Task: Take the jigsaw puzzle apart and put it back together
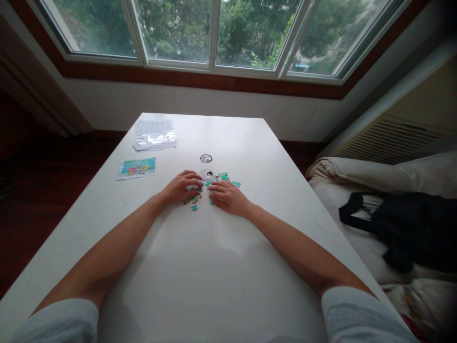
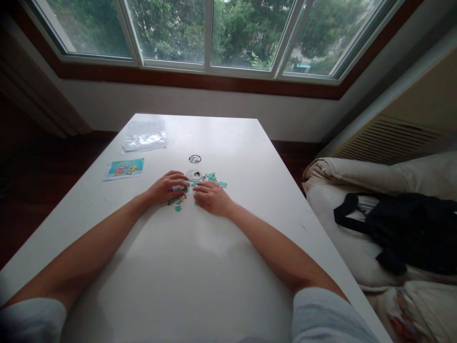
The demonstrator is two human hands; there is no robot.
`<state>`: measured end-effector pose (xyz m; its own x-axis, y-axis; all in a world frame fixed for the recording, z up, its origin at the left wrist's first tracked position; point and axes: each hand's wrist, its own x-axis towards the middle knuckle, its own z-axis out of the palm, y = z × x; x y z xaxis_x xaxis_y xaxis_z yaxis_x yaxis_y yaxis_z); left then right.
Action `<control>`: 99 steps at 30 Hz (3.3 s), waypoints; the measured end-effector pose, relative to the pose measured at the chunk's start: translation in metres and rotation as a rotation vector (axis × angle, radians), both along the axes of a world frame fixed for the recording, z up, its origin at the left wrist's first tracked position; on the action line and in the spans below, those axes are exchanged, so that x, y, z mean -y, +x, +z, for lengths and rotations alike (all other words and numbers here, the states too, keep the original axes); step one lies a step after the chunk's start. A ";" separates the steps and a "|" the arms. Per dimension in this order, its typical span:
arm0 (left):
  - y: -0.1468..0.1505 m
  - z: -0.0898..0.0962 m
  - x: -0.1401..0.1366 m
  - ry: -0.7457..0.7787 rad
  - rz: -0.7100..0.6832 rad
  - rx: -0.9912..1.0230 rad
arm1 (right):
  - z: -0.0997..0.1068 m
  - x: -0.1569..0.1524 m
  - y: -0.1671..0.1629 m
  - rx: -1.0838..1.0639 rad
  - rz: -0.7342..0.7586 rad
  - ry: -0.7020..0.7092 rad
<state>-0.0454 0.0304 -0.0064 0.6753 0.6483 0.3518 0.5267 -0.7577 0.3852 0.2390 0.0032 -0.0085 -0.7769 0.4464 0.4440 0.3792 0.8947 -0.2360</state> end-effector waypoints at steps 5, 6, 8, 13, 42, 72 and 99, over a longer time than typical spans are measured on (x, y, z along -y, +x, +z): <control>0.000 -0.002 -0.003 -0.014 -0.034 0.015 | 0.005 0.006 -0.004 0.025 0.089 -0.002; 0.000 -0.002 -0.004 -0.016 -0.025 0.022 | 0.005 0.006 -0.004 0.037 0.099 -0.008; 0.000 -0.002 -0.004 -0.016 -0.002 0.039 | 0.007 0.007 -0.004 0.058 0.085 -0.008; 0.000 0.004 0.000 -0.036 -0.006 0.053 | 0.014 0.013 -0.006 0.078 0.033 0.043; -0.016 0.016 0.003 -0.163 -0.082 -0.102 | 0.005 0.022 -0.013 0.093 0.080 0.017; -0.013 0.045 0.014 -0.101 -0.023 -0.219 | 0.002 0.022 -0.017 -0.045 0.173 -0.042; 0.035 0.007 0.041 0.088 0.390 -0.223 | -0.006 0.008 -0.013 -0.016 -0.072 0.018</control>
